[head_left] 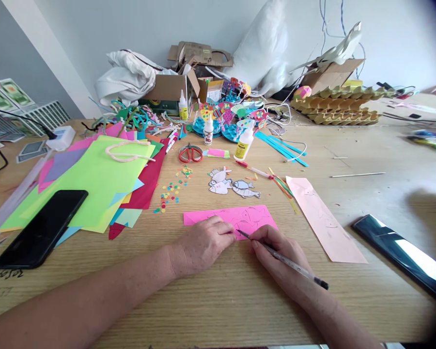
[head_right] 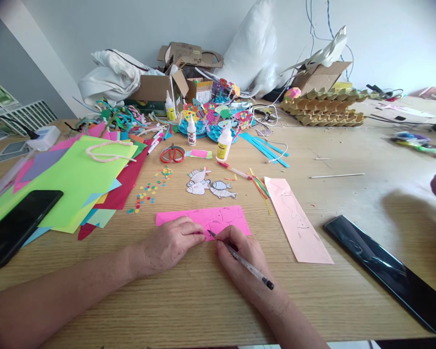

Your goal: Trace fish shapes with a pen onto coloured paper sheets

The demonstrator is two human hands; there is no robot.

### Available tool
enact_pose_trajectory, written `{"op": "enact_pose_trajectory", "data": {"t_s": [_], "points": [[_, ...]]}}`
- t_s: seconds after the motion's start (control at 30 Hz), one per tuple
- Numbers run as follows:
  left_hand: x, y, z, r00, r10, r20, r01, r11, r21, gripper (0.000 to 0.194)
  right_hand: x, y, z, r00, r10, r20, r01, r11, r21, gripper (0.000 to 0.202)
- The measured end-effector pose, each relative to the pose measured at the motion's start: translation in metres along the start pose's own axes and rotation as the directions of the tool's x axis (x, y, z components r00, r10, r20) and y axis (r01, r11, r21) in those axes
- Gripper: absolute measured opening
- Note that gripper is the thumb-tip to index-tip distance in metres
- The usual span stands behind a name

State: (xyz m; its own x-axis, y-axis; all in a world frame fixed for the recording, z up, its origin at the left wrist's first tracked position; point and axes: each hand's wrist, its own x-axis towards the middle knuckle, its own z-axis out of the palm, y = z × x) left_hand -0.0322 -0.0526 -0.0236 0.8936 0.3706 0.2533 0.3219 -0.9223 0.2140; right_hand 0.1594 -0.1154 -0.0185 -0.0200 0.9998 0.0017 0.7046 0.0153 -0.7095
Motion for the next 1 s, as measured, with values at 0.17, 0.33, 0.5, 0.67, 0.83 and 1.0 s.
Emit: {"op": "enact_pose_trajectory", "data": {"t_s": [0.17, 0.33, 0.5, 0.67, 0.83, 1.0], "points": [[0.0002, -0.0008, 0.0006, 1.0, 0.015, -0.012, -0.015, 1.0, 0.006, 0.021, -0.001, -0.0008, -0.0008, 1.0, 0.01, 0.025, -0.01, 1.0, -0.004, 0.01], [-0.0002, -0.0013, 0.0014, 1.0, 0.02, -0.024, -0.02, 1.0, -0.003, 0.021, -0.0012, -0.0004, -0.0006, 1.0, 0.017, 0.013, -0.017, 1.0, -0.006, 0.01], [-0.0007, -0.0012, 0.0018, 1.0, 0.015, -0.024, -0.015, 1.0, -0.001, 0.021, -0.0009, -0.0012, -0.0007, 0.999, 0.021, 0.033, -0.021, 1.0, -0.004, 0.011], [0.0, -0.0006, 0.001, 1.0, 0.011, -0.023, -0.011, 1.0, -0.012, 0.021, -0.0014, -0.0012, -0.0006, 1.0, 0.017, 0.013, -0.017, 1.0, -0.002, 0.01], [0.0, -0.0009, 0.002, 0.999, 0.013, -0.036, -0.013, 1.0, -0.006, 0.022, -0.0015, -0.001, -0.0006, 1.0, 0.002, 0.031, -0.002, 1.0, 0.0, 0.01], [-0.0002, -0.0017, 0.0037, 0.999, 0.016, -0.046, -0.016, 1.0, -0.017, 0.02, -0.0005, -0.0019, -0.0006, 1.0, 0.022, 0.007, -0.022, 1.0, -0.022, 0.01]]}}
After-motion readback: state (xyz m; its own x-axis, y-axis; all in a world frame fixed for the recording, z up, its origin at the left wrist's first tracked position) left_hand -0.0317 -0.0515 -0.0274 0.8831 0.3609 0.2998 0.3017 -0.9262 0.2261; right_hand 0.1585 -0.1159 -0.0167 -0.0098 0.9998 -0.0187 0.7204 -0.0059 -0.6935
